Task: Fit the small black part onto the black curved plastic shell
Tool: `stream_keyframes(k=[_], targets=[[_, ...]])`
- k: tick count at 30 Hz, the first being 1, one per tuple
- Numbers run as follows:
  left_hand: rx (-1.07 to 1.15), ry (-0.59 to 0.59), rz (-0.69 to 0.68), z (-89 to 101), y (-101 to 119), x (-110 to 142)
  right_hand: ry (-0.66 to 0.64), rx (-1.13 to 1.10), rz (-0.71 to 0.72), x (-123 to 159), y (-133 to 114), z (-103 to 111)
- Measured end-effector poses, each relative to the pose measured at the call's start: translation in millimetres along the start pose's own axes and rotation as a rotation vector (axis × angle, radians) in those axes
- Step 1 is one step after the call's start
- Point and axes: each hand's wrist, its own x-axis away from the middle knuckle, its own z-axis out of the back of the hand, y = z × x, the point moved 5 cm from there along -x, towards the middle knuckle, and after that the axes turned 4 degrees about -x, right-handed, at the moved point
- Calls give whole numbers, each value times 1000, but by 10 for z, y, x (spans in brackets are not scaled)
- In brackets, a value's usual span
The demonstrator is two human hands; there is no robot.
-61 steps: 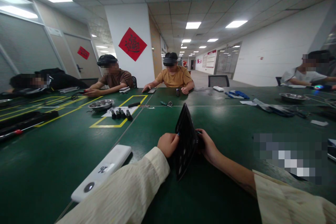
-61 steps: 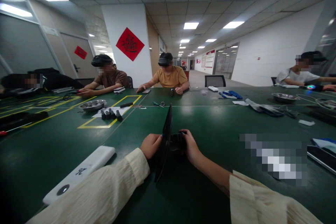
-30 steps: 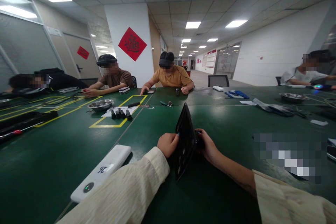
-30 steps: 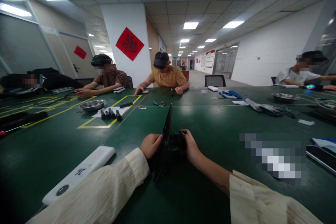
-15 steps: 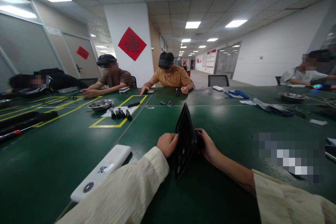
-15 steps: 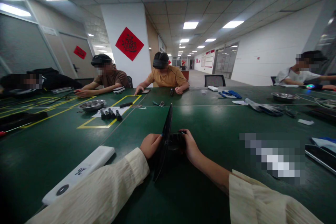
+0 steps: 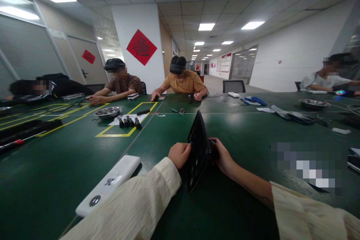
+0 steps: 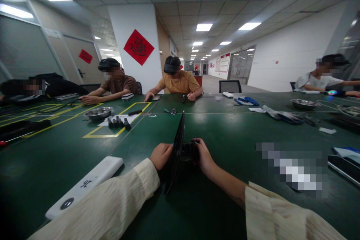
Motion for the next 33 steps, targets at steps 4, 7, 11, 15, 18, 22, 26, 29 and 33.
stream_keyframes(k=[4,7,11,15,18,22,26,29,33], targets=[[-26,16,-11,-16,-17,-4,1,-9,-2,-10,15,3],[-33,13,10,-40,-39,-12,-7,0,-3,-14,20,1],[-47,4,24,-41,-41,-14,1,4,-9,-7,21,11],[-49,2,5,-19,-18,-4,-15,1,-3,-2,20,11],[-52,3,5,-12,-8,-2,-2,9,-4,-13,27,23],[-50,-2,8,-21,-8,-8,4,24,-3,-36,41,37],[-57,-8,5,-20,-7,-6,9,17,-8,-44,52,47],[-63,-3,-3,-8,-1,2,-1,11,-6,-40,53,42],[-33,0,8,-13,-6,4,3,10,-8,-28,43,38]])
